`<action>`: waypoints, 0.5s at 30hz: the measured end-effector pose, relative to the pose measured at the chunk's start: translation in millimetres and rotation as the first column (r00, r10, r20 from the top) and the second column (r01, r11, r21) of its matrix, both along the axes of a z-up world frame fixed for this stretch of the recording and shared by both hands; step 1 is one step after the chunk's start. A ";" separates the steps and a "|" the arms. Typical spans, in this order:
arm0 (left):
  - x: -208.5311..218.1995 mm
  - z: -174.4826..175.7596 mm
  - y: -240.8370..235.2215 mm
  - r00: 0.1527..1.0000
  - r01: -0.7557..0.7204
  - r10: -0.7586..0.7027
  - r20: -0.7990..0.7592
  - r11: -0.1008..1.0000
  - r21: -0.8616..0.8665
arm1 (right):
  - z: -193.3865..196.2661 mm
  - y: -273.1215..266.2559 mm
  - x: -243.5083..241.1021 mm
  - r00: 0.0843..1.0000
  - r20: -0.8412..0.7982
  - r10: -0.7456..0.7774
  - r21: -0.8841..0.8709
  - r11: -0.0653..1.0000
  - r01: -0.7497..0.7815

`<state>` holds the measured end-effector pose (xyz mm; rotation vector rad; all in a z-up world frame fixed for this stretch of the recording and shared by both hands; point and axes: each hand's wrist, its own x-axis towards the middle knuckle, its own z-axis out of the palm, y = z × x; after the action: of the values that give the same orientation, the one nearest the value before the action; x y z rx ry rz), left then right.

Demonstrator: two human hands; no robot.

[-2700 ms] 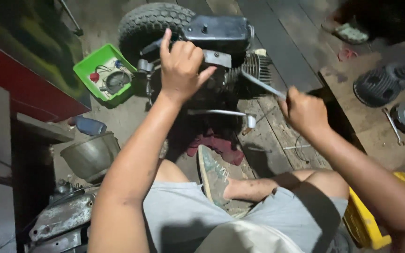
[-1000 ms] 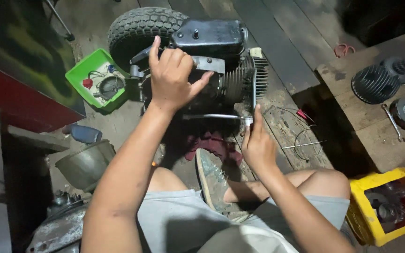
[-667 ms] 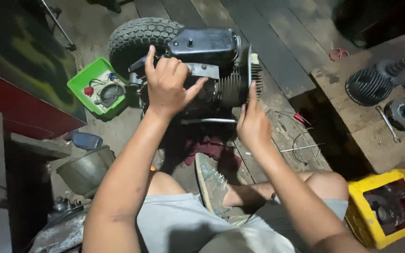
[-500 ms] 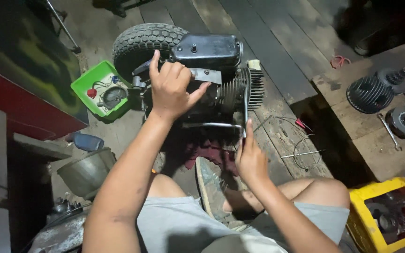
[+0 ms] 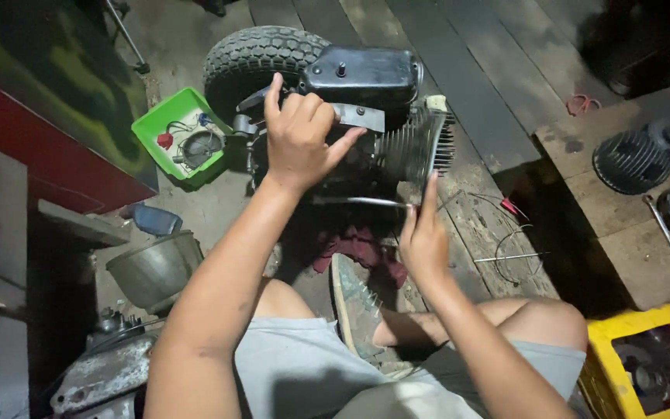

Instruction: Cleaning an engine block using a wire brush and performing adjustments with a wrench.

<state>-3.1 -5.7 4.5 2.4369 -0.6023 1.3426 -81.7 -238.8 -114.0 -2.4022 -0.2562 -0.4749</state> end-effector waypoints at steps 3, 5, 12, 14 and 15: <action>0.8 0.2 1.4 1.000 0.017 -0.017 0.001 1.000 -0.007 | -40.6 -0.2 -25.9 1.000 0.019 -0.001 0.047 0.999 0.001; 2.8 -0.3 0.8 1.000 0.019 -0.019 0.007 1.000 -0.002 | -36.7 -0.1 -8.4 0.999 0.035 -0.012 0.065 0.998 0.010; 1.5 -2.5 2.3 1.000 0.010 -0.010 -0.006 1.000 -0.002 | 9.3 5.2 53.5 0.993 0.092 -0.077 0.064 0.995 0.071; 0.4 -1.2 2.1 1.000 0.011 -0.011 0.003 1.000 -0.005 | -4.8 4.3 41.7 0.995 0.093 -0.030 0.061 0.998 0.024; 0.8 -0.6 2.0 1.000 0.013 -0.013 0.009 1.000 -0.006 | -11.9 3.6 37.1 0.996 0.092 0.016 0.060 0.998 -0.021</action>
<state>-2.3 -3.7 3.9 2.4188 -0.6145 1.3491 -44.6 -235.2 -125.8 -2.3204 -0.3002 -0.5769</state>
